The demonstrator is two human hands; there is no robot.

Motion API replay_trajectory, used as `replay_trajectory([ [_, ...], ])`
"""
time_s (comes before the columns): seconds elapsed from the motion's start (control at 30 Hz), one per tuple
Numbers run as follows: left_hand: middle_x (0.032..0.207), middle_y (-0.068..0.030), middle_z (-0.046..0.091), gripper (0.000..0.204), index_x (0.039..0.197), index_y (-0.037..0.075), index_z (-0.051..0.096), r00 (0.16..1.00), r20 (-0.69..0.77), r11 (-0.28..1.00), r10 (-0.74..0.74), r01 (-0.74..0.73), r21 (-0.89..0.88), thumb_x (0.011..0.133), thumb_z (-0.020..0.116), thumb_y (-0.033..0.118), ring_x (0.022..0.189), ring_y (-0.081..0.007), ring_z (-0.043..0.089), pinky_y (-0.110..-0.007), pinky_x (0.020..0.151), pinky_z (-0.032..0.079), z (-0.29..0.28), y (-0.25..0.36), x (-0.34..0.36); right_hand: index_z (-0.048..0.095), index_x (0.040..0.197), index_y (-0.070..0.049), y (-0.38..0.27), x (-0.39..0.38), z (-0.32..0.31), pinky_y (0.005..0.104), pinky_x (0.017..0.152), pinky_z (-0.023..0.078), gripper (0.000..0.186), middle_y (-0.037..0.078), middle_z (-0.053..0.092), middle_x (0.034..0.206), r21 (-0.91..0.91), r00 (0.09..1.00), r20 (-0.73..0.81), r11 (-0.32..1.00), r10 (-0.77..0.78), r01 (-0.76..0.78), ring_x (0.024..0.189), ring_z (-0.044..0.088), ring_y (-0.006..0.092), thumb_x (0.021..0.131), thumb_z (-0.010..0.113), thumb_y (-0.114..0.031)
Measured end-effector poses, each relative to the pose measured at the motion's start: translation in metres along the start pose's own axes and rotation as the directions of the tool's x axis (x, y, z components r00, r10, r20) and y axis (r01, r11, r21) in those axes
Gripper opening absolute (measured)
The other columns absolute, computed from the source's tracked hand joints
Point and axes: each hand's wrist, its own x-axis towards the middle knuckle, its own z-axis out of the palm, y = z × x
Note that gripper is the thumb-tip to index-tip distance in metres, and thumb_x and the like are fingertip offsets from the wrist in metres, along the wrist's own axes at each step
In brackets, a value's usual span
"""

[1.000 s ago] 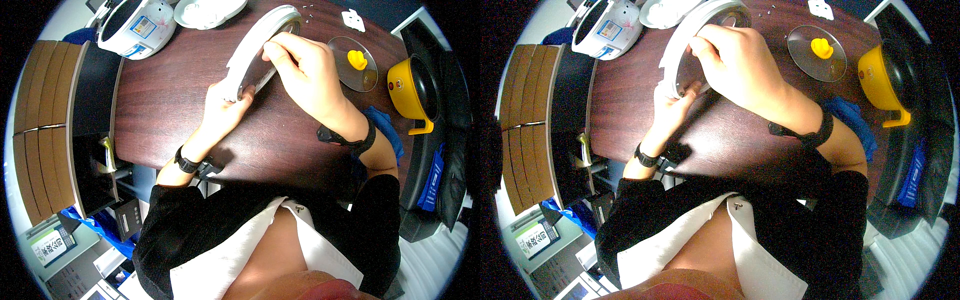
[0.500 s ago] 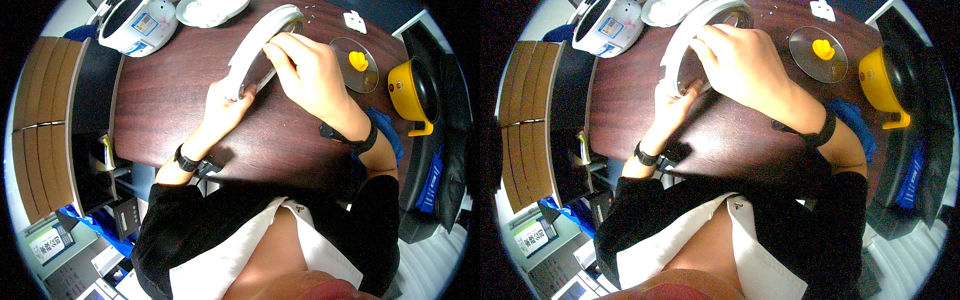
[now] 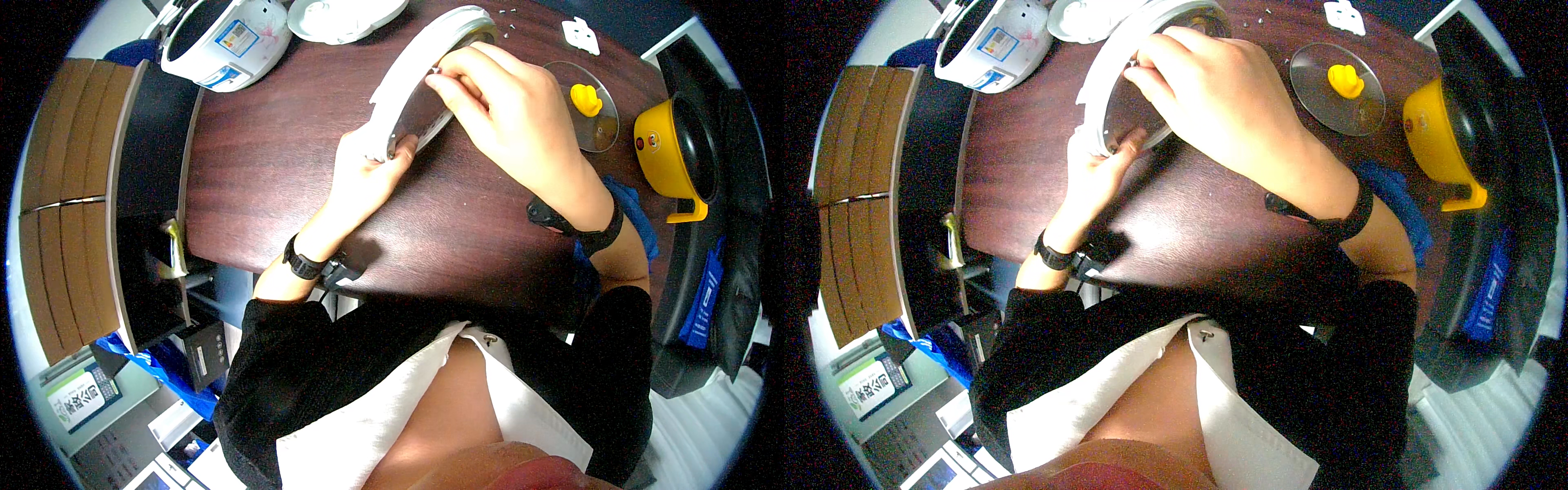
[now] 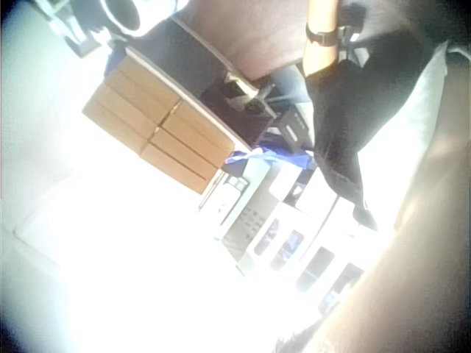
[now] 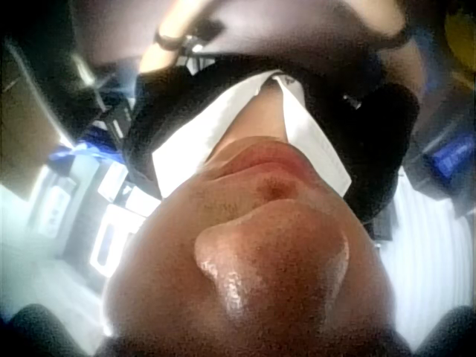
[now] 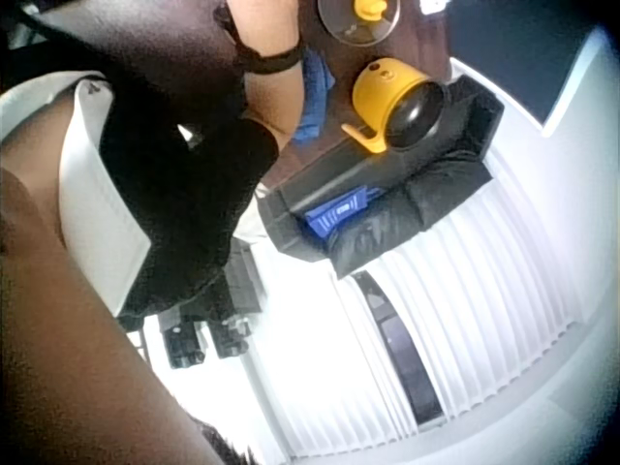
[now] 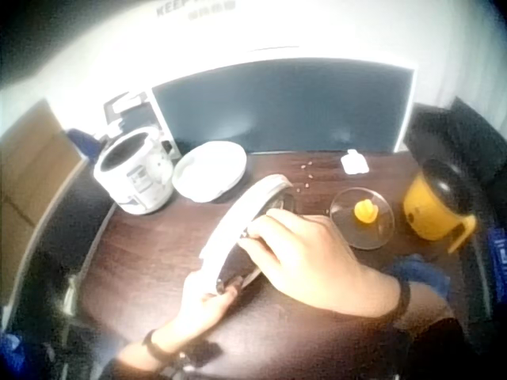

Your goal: The person uses a screwdriver to remove screws from a white circular appliance part, likely a steamer tray or lid, and then uses the screwdriver to pry and separate a clear plastic insert from the white frame.

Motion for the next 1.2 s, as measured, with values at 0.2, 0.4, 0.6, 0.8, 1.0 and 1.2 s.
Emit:
replay_trajectory([
  [0.2, 0.060, -0.0023, 0.054, 0.010, 0.082, -0.001, 0.059, 0.998, 0.008, 0.997, 0.062, -0.062, 0.043, 0.077, 0.061, 0.006, 0.056, -0.0066, 0.048, -0.025, 0.053, 0.042, 0.001, -0.001, 0.000, 0.060, 0.086, -0.002, -0.003, -0.003, 0.002, 0.0301, 0.051, 0.045, 0.010, 0.010, 0.058, 0.071, -0.016, 0.997, -0.057, 0.998, -0.054, 0.053, 0.056, 0.057, 0.0225, 0.081, 0.061, -0.010],
  [0.4, 0.057, -0.0031, 0.053, 0.008, 0.080, -0.001, 0.059, 0.996, 0.058, 0.994, 0.062, -0.067, 0.086, 0.076, 0.061, 0.006, 0.053, -0.0071, 0.048, -0.025, 0.050, 0.042, -0.001, 0.002, -0.003, 0.058, 0.080, -0.001, -0.008, -0.005, 0.003, 0.0359, 0.054, 0.046, 0.013, 0.014, 0.057, 0.066, 0.574, 0.837, 0.315, 0.613, 0.447, -0.543, 0.061, 0.058, 0.0294, 0.082, 0.056, -0.013],
  [0.6, 0.058, -0.0027, 0.053, 0.008, 0.080, -0.001, 0.059, 0.997, -0.022, 0.996, 0.071, -0.069, 0.064, 0.076, 0.061, 0.005, 0.053, -0.0067, 0.048, -0.025, 0.051, 0.042, 0.001, 0.001, -0.003, 0.058, 0.079, -0.004, -0.001, -0.002, 0.009, 0.0342, 0.051, 0.047, 0.011, 0.010, 0.056, 0.064, 0.228, 0.995, -0.006, 0.969, 0.097, -0.093, 0.059, 0.059, 0.0265, 0.081, 0.058, -0.015],
  [0.8, 0.059, -0.0036, 0.054, 0.008, 0.081, -0.001, 0.059, 0.996, -0.009, 0.993, 0.087, -0.086, 0.081, 0.075, 0.060, 0.005, 0.053, -0.0072, 0.049, -0.025, 0.051, 0.042, 0.000, 0.001, -0.002, 0.055, 0.087, -0.009, 0.002, -0.004, 0.006, 0.0358, 0.051, 0.049, 0.011, 0.009, 0.057, 0.071, -0.183, 0.987, -0.055, 0.974, -0.148, 0.136, 0.060, 0.059, 0.0268, 0.078, 0.059, -0.014],
  [1.0, 0.058, -0.0056, 0.054, 0.006, 0.079, 0.000, 0.059, 0.992, 0.032, 0.988, 0.124, -0.126, 0.086, 0.074, 0.059, 0.003, 0.052, -0.0084, 0.050, -0.026, 0.050, 0.042, 0.004, 0.000, -0.007, 0.056, 0.085, -0.007, -0.002, -0.007, 0.003, 0.0355, 0.052, 0.049, 0.008, 0.010, 0.055, 0.069, -0.050, 0.997, -0.041, 0.997, -0.061, 0.059, 0.063, 0.060, 0.0272, 0.079, 0.056, -0.012],
  [1.2, 0.058, -0.0059, 0.055, 0.005, 0.077, 0.000, 0.058, 0.981, 0.046, 0.973, 0.187, -0.191, 0.127, 0.073, 0.059, 0.002, 0.050, -0.0101, 0.051, -0.026, 0.049, 0.043, 0.005, 0.003, -0.009, 0.058, 0.080, -0.002, -0.006, -0.011, 0.003, 0.0303, 0.048, 0.045, 0.017, 0.012, 0.055, 0.061, 0.581, 0.886, 0.277, 0.670, 0.371, -0.462, 0.056, 0.059, 0.0213, 0.085, 0.052, -0.018],
])
